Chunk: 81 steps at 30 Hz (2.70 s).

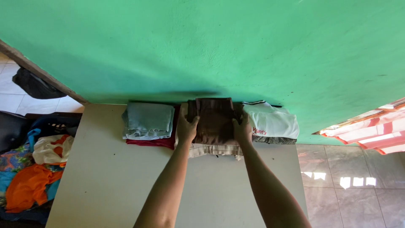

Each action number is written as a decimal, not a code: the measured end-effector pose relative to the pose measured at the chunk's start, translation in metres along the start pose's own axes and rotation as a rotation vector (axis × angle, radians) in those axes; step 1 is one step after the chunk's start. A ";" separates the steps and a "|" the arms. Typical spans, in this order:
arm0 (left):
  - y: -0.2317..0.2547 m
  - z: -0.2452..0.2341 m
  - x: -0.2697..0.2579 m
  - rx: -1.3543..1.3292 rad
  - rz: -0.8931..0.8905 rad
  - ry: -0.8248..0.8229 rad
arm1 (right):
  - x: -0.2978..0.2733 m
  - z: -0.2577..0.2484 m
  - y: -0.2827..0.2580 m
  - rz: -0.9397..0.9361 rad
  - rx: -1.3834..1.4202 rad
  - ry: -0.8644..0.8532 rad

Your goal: Folding brown pants and an orange shirt on a white table.

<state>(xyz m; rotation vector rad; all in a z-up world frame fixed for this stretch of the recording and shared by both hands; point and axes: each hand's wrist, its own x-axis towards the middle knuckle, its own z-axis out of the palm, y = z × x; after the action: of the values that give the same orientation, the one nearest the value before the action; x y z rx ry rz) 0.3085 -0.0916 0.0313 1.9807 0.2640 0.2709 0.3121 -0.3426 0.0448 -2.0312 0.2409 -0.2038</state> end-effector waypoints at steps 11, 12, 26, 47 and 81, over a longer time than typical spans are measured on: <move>-0.002 0.025 -0.030 0.852 0.508 -0.259 | -0.022 0.018 -0.012 -0.298 -0.855 -0.250; -0.006 0.026 -0.031 0.884 0.473 -0.313 | -0.022 0.019 -0.007 -0.284 -0.881 -0.284; 0.011 0.003 -0.075 0.975 0.299 -0.388 | -0.062 0.006 -0.013 -0.265 -0.862 -0.255; -0.013 -0.309 -0.223 0.594 0.335 -0.218 | -0.337 0.109 -0.187 -0.410 -0.527 -0.355; -0.204 -0.682 -0.198 0.396 0.267 -0.158 | -0.533 0.465 -0.327 -0.598 -0.412 -0.531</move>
<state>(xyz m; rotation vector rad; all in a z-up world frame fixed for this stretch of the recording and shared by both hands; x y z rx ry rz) -0.1021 0.5178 0.1078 2.4191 -0.0574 0.2434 -0.0609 0.3393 0.1052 -2.4331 -0.7164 0.0299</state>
